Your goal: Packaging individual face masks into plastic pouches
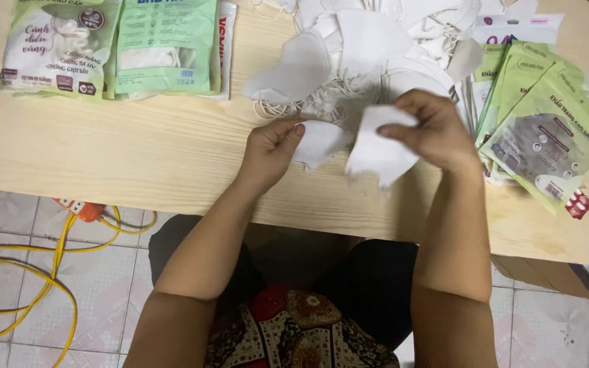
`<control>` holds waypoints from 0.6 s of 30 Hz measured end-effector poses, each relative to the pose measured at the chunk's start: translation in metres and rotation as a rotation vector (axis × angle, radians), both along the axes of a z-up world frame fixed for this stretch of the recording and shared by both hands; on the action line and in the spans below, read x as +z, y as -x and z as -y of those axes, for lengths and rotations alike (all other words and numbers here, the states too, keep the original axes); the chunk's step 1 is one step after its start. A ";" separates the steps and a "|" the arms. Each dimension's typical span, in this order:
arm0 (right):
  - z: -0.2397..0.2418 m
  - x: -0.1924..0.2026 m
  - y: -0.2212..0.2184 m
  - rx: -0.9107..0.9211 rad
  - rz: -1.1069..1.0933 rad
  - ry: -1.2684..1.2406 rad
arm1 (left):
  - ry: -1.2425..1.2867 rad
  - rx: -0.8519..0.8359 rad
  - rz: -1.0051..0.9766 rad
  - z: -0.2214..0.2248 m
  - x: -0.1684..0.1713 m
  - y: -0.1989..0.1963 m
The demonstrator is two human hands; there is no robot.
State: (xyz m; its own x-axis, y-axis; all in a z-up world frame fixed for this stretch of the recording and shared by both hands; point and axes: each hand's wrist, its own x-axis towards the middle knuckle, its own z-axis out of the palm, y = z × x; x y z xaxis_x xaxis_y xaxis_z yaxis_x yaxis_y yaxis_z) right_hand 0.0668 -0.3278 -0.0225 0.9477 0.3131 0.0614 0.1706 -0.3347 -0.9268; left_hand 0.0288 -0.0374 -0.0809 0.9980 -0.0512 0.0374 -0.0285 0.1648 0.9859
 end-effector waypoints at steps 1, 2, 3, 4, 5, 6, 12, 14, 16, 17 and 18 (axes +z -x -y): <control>-0.008 -0.007 0.001 -0.001 -0.001 0.000 | 0.000 -0.001 -0.001 0.000 0.001 0.000; -0.016 -0.015 0.002 0.062 -0.071 -0.042 | 0.046 -0.012 -0.029 0.001 0.001 0.000; -0.024 -0.022 0.003 0.125 -0.141 -0.086 | 0.090 -0.022 -0.057 0.001 0.002 -0.001; -0.037 -0.021 0.004 0.124 -0.140 -0.087 | 0.089 -0.024 -0.056 0.002 0.004 -0.001; -0.050 -0.021 0.005 0.135 -0.176 -0.096 | 0.116 -0.034 -0.061 0.003 0.006 0.000; -0.063 -0.020 0.006 0.146 -0.212 -0.105 | 0.144 -0.045 -0.066 0.004 0.008 0.000; -0.078 -0.035 0.000 0.111 -0.318 -0.160 | 0.186 -0.097 -0.111 -0.002 0.021 0.003; -0.079 -0.035 0.000 0.104 -0.333 -0.153 | 0.172 -0.108 -0.123 -0.003 0.007 0.004; -0.080 -0.038 0.000 0.095 -0.350 -0.147 | 0.157 -0.122 -0.137 -0.002 0.000 0.005; -0.080 -0.040 -0.002 0.088 -0.357 -0.150 | 0.169 -0.135 -0.136 -0.001 0.001 0.005; -0.080 -0.042 -0.003 0.081 -0.364 -0.152 | 0.180 -0.149 -0.136 0.000 0.001 0.005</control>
